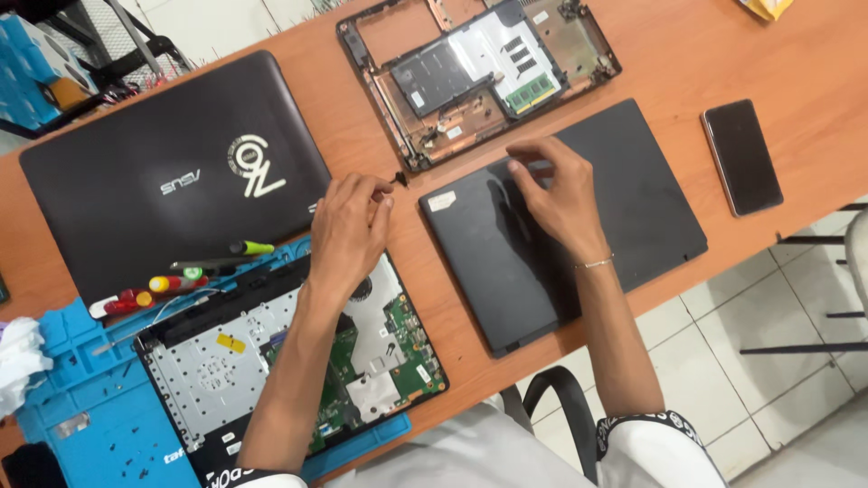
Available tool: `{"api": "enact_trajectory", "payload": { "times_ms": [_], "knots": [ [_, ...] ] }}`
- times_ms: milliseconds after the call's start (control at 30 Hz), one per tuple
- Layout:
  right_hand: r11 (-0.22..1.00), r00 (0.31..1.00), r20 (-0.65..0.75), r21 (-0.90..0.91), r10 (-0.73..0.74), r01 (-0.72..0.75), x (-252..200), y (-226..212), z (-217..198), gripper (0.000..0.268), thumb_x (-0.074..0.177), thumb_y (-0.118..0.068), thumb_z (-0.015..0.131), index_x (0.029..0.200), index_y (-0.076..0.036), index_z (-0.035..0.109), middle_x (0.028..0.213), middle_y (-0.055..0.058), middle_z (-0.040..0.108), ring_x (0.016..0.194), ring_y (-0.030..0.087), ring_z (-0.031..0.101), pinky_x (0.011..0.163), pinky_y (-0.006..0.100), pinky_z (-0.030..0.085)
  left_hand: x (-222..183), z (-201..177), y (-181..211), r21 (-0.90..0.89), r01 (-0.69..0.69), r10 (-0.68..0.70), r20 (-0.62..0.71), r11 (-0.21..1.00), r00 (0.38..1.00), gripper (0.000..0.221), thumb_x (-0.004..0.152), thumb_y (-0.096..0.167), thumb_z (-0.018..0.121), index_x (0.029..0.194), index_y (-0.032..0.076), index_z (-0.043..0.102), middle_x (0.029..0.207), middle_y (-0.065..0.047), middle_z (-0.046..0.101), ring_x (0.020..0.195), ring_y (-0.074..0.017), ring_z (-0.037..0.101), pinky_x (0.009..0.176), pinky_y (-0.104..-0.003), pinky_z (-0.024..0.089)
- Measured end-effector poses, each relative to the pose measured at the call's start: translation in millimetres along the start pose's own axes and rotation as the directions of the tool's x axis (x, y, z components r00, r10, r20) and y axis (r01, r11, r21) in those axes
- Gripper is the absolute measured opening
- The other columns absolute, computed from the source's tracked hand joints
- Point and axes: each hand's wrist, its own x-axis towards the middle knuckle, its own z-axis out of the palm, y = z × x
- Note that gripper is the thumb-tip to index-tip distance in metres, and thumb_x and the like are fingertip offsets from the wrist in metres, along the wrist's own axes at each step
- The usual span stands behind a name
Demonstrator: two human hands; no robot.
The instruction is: The person works on the internal components of an open laptop, using a small tool to manipulate parts near the fan and internal circuitry. They pick up a RAM module from the table and install it into a slot on the motherboard, then press down on various connectors and cables.
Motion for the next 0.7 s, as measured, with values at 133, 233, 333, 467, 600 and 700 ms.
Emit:
{"api": "enact_trajectory", "payload": {
  "times_ms": [133, 233, 333, 467, 600, 700],
  "knots": [
    [0.996, 0.998, 0.031, -0.076, -0.051, 0.053, 35, 22, 2, 0.029, 0.093, -0.006, 0.075, 0.122, -0.002, 0.070, 0.118, 0.014, 0.070, 0.105, 0.029, 0.071, 0.088, 0.038, 0.060, 21, 13, -2, -0.001, 0.033, -0.033, 0.006, 0.999, 0.999, 0.021, 0.092, 0.012, 0.069, 0.112, 0.005, 0.069, 0.107, -0.011, 0.066, 0.106, -0.0331, 0.061, 0.089, -0.047, 0.046],
    [0.970, 0.992, 0.000, -0.211, -0.125, 0.122, 60, 41, 0, 0.043, 0.087, -0.007, 0.080, 0.127, 0.000, 0.067, 0.127, 0.017, 0.064, 0.117, 0.036, 0.063, 0.098, 0.044, 0.054, 32, 20, -1, 0.043, -0.024, 0.025, -0.022, 0.999, 0.999, 0.025, 0.092, 0.012, 0.069, 0.116, 0.005, 0.069, 0.114, -0.013, 0.064, 0.110, -0.0354, 0.058, 0.094, -0.047, 0.045],
    [0.964, 0.999, -0.003, -0.265, -0.032, 0.030, 82, 60, -5, 0.054, 0.083, -0.013, 0.084, 0.132, -0.002, 0.064, 0.133, 0.018, 0.059, 0.123, 0.037, 0.058, 0.103, 0.045, 0.050, 47, 29, 2, 0.098, -0.013, 0.015, -0.019, 0.995, 1.000, 0.026, 0.093, 0.014, 0.069, 0.118, 0.006, 0.069, 0.120, -0.012, 0.064, 0.114, -0.0342, 0.056, 0.096, -0.049, 0.043],
    [0.931, 0.998, 0.063, -0.362, -0.019, 0.040, 98, 76, -11, 0.065, 0.076, -0.020, 0.090, 0.132, -0.001, 0.064, 0.129, 0.017, 0.060, 0.124, 0.037, 0.056, 0.104, 0.045, 0.049, 64, 46, 4, 0.120, -0.010, 0.007, 0.026, 0.993, 1.000, 0.032, 0.093, 0.016, 0.068, 0.123, 0.008, 0.069, 0.122, -0.011, 0.063, 0.116, -0.0327, 0.055, 0.094, -0.053, 0.040],
    [0.929, 0.993, 0.105, -0.369, 0.061, -0.018, 106, 77, -16, 0.056, 0.073, -0.023, 0.092, 0.120, -0.003, 0.070, 0.127, 0.015, 0.061, 0.120, 0.034, 0.058, 0.101, 0.044, 0.050, 74, 61, 1, 0.144, -0.061, 0.063, -0.010, 0.988, 0.998, 0.036, 0.093, 0.016, 0.066, 0.128, 0.008, 0.068, 0.123, -0.012, 0.063, 0.120, -0.0327, 0.054, 0.101, -0.054, 0.037],
    [0.928, 0.976, 0.141, -0.356, 0.168, -0.108, 106, 73, -20, 0.043, 0.076, -0.023, 0.089, 0.113, -0.008, 0.074, 0.125, 0.012, 0.060, 0.113, 0.028, 0.061, 0.096, 0.041, 0.054, 76, 69, -3, 0.156, -0.052, 0.050, 0.015, 0.986, 0.999, 0.033, 0.094, 0.017, 0.066, 0.126, 0.007, 0.068, 0.122, -0.013, 0.064, 0.122, -0.0323, 0.054, 0.106, -0.054, 0.034]
  ]
}}
